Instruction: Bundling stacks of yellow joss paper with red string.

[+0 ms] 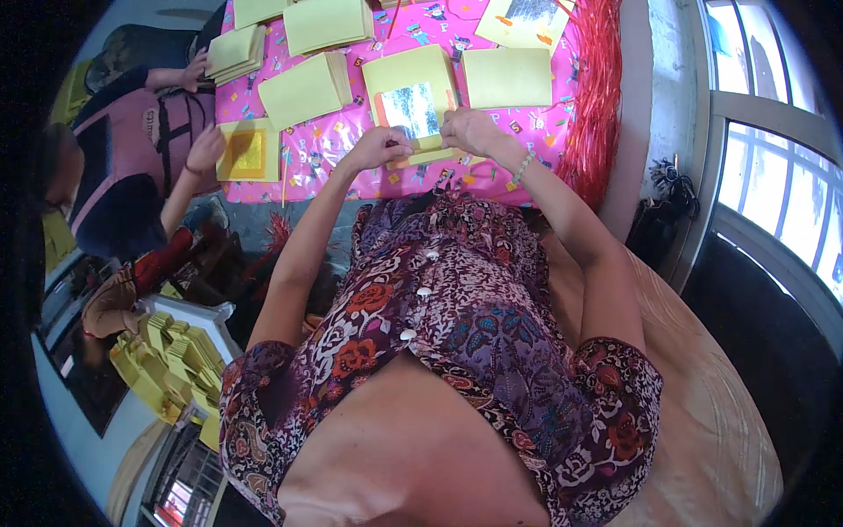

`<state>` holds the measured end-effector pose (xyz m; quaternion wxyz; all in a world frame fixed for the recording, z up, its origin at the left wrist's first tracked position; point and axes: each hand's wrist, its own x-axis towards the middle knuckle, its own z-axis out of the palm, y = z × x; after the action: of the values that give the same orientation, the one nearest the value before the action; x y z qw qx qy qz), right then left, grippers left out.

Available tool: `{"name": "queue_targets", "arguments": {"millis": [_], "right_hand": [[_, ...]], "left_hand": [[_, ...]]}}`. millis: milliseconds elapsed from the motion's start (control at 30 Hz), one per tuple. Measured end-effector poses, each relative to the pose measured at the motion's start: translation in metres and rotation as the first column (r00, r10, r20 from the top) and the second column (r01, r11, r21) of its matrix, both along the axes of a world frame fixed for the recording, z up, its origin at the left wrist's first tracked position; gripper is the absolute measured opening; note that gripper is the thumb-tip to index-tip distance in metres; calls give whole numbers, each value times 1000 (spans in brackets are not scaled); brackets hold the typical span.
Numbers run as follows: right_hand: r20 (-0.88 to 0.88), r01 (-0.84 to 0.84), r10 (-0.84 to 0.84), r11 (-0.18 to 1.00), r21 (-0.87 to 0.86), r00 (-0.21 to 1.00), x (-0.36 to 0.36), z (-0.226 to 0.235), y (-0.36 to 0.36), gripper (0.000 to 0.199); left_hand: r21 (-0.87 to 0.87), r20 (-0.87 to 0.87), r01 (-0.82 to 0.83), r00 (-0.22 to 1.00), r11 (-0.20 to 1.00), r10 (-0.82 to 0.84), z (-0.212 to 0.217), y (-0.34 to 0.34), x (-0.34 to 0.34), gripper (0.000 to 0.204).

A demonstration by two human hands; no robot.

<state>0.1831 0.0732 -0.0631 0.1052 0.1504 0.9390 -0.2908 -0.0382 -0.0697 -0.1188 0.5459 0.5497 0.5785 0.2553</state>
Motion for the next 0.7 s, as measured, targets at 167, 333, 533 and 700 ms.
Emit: {"name": "queue_targets", "arguments": {"millis": [167,333,533,700], "right_hand": [[-37,-15,16,999,31,999,-1,-3,-1,17],[-63,19,-12,994,106,998,0,-1,-7,20],[-63,32,-32,999,10,997,0,13,-1,22],[-2,44,-44,997,-68,999,-5,35,8,24]], "left_hand": [[-20,13,-9,1000,1000,9,0,0,1,12],[3,131,-75,989,997,74,13,-8,4,9],[422,-296,68,953,904,66,36,-31,-7,75],[534,-357,-14,903,846,240,27,-25,-16,66]]}}
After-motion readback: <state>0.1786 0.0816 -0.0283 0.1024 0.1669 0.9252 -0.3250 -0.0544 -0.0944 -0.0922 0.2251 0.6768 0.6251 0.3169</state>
